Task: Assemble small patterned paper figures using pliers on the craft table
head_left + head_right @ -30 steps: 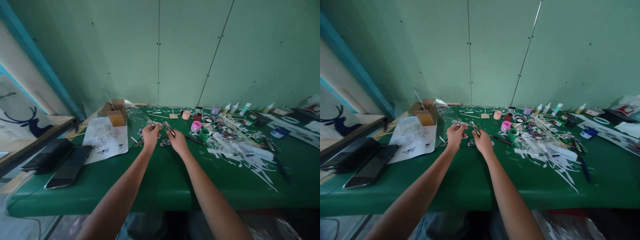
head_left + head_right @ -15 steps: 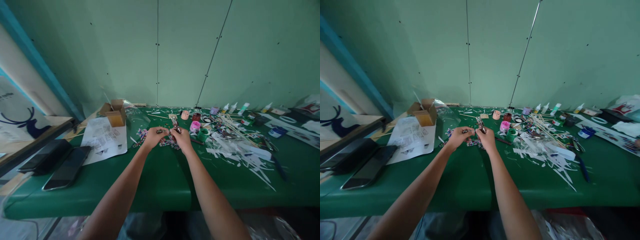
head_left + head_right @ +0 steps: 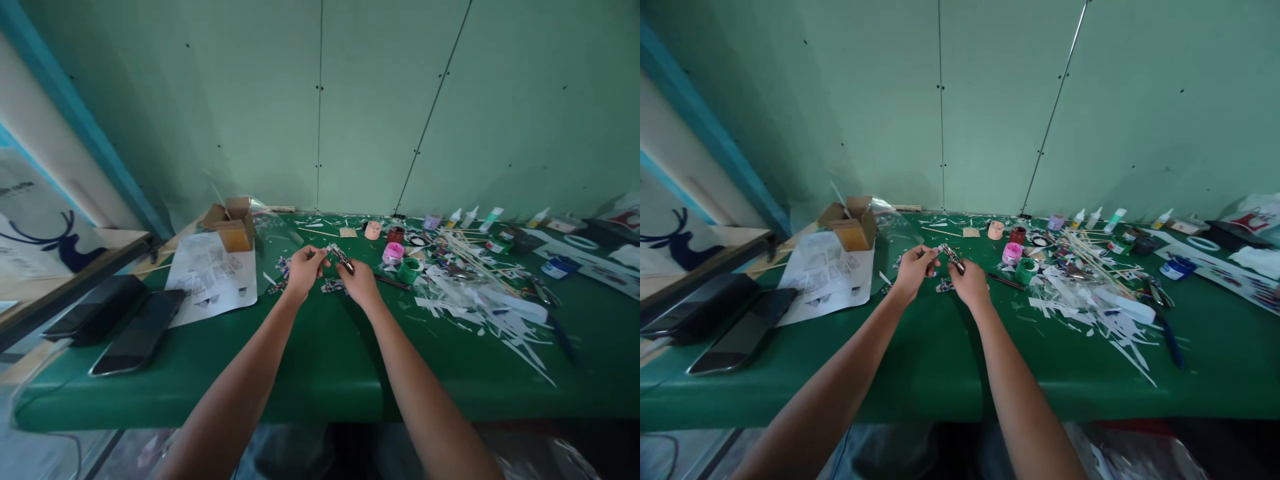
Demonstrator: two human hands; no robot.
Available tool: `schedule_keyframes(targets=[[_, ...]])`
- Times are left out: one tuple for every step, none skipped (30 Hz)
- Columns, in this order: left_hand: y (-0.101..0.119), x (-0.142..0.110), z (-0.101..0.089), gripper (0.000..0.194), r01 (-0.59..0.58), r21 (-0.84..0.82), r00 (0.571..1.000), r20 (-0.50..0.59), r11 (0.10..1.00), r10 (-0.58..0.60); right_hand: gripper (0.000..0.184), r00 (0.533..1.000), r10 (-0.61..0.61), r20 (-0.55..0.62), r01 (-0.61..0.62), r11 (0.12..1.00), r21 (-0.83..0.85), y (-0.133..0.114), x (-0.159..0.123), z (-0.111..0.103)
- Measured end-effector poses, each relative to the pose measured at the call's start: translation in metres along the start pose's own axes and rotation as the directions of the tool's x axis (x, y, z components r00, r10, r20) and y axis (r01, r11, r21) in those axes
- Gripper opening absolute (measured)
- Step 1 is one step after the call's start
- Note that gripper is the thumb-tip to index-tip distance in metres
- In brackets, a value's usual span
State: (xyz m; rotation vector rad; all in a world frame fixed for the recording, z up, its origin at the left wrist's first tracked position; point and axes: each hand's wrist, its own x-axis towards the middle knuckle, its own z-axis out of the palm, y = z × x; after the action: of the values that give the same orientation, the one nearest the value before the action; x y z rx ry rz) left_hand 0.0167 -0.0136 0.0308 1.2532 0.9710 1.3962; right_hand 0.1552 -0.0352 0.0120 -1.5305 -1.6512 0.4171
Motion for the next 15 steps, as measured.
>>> schedule_keyframes(targets=[[-0.0002,-0.0004,0.0001,0.026,0.000,0.009,1.000,-0.004,1.000,0.000,0.028,1.000,-0.003,0.002,0.003,1.000,-0.001,-0.0002,-0.0004,-0.0002],[-0.0002,-0.0009,0.0003,0.026,0.000,0.017,1.000,-0.007,1.000,0.000,0.028,1.000,-0.004,0.006,0.004,1.000,-0.003,-0.0003,-0.0006,-0.0005],[-0.0002,-0.0013,0.0004,0.026,-0.001,0.025,1.000,-0.011,1.000,0.001,0.028,1.000,-0.003,0.011,0.003,1.000,-0.007,-0.0002,-0.0007,-0.0008],[0.0000,-0.0016,0.0006,0.026,0.000,0.035,1.000,-0.017,0.999,0.001,0.027,1.000,-0.002,0.015,0.002,1.000,-0.015,-0.0001,-0.0008,-0.0011],[0.0002,-0.0018,0.0007,0.025,0.002,0.045,1.000,-0.027,0.999,-0.001,0.026,1.000,-0.001,0.019,0.002,1.000,-0.029,0.0000,-0.0010,-0.0013],[0.0004,-0.0019,0.0008,0.025,0.006,0.057,0.999,-0.041,0.998,-0.003,0.025,1.000,0.000,0.023,0.001,0.999,-0.047,0.0002,-0.0011,-0.0014],[0.0005,-0.0017,0.0009,0.024,0.011,0.067,0.998,-0.058,0.998,-0.007,0.024,1.000,0.001,0.025,0.001,0.998,-0.069,0.0003,-0.0013,-0.0014],[0.0005,-0.0014,0.0008,0.024,0.016,0.076,0.997,-0.075,0.997,-0.010,0.023,1.000,0.002,0.027,0.001,0.996,-0.093,0.0003,-0.0017,-0.0013],[0.0002,-0.0009,0.0007,0.023,0.018,0.080,0.996,-0.088,0.997,-0.011,0.022,1.000,0.003,0.030,0.001,0.993,-0.118,0.0003,-0.0021,-0.0012],[-0.0002,-0.0003,0.0004,0.024,0.019,0.083,0.996,-0.094,0.996,-0.011,0.022,1.000,0.002,0.031,0.002,0.990,-0.140,0.0001,-0.0025,-0.0011],[-0.0009,0.0003,0.0000,0.024,0.016,0.085,0.996,-0.091,0.996,-0.008,0.021,0.999,0.002,0.033,0.003,0.987,-0.158,-0.0001,-0.0030,-0.0012],[-0.0017,0.0008,-0.0005,0.024,0.010,0.088,0.996,-0.086,0.996,-0.003,0.021,0.999,0.001,0.034,0.005,0.985,-0.171,-0.0003,-0.0034,-0.0013],[-0.0026,0.0014,-0.0010,0.024,0.005,0.092,0.997,-0.080,0.996,0.003,0.021,0.999,0.001,0.037,0.006,0.984,-0.180,-0.0006,-0.0037,-0.0015],[-0.0036,0.0018,-0.0015,0.025,0.001,0.097,0.997,-0.073,0.995,0.006,0.021,0.999,0.004,0.042,0.003,0.983,-0.183,-0.0009,-0.0038,-0.0018],[-0.0046,0.0021,-0.0018,0.025,0.000,0.102,0.998,-0.067,0.995,0.007,0.022,0.999,0.009,0.048,0.000,0.983,-0.182,-0.0012,-0.0037,-0.0021]])
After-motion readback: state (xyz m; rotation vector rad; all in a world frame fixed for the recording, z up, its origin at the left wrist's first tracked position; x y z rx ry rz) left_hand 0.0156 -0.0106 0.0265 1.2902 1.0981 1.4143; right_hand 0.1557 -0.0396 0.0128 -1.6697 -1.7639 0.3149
